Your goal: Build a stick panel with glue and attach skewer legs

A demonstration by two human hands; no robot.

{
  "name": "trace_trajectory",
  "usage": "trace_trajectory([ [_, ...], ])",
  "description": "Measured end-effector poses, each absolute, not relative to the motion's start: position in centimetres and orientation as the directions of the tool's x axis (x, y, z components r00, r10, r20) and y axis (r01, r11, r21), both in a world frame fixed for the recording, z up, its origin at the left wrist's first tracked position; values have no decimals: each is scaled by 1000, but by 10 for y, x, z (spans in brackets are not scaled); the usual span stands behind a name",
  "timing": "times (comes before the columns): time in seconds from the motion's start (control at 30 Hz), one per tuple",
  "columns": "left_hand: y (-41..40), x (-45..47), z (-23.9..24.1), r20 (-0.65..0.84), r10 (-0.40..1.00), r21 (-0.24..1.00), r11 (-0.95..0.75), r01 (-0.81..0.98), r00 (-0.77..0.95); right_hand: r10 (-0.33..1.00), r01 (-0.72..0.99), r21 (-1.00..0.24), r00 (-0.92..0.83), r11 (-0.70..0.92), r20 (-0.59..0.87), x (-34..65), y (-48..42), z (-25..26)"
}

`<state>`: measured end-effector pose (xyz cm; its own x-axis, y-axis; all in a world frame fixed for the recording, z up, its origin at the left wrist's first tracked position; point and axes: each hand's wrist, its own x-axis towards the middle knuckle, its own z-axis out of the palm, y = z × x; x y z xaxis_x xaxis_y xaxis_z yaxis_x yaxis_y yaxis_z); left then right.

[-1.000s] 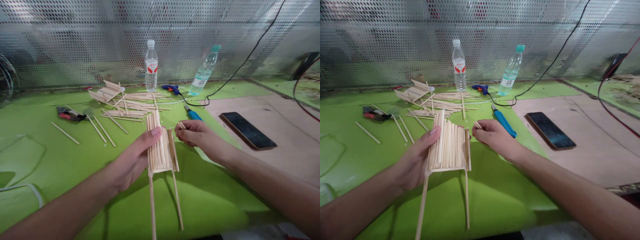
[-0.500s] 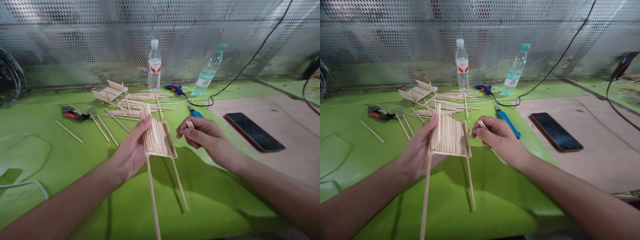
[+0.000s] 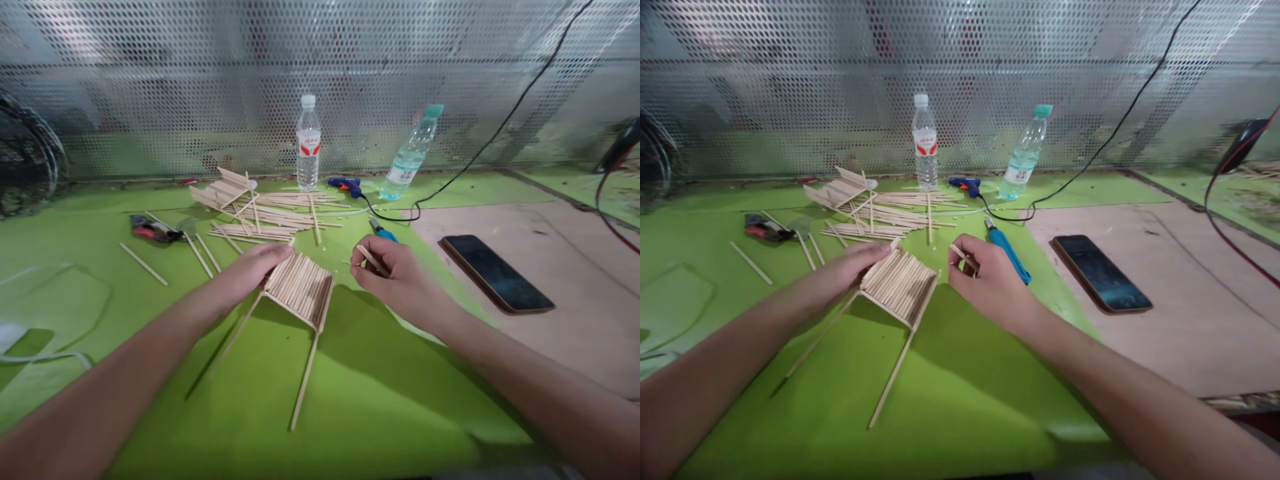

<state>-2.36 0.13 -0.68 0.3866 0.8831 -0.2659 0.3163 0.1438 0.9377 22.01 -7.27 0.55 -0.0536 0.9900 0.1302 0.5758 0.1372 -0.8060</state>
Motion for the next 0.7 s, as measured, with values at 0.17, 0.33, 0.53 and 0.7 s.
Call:
trace_trajectory([
  [0.17,9,-31,-12,70,910,603,-364,709,408,980,788,-584,-142,195,136,223,-67,-1],
  [0.33,3,-29,-6,270,809,436,-586,683,522,982,843,-505,-147,186,116,226,-60,-10],
  [0.53,-35,-11,-12,182,621,386,-758,526,762,969,780,-579,-233,236,81,225,-55,-17],
  [0.7,-41,0,-16,112,625,430,-731,529,772,958,801,-535,-279,270,67,222,-50,-24],
])
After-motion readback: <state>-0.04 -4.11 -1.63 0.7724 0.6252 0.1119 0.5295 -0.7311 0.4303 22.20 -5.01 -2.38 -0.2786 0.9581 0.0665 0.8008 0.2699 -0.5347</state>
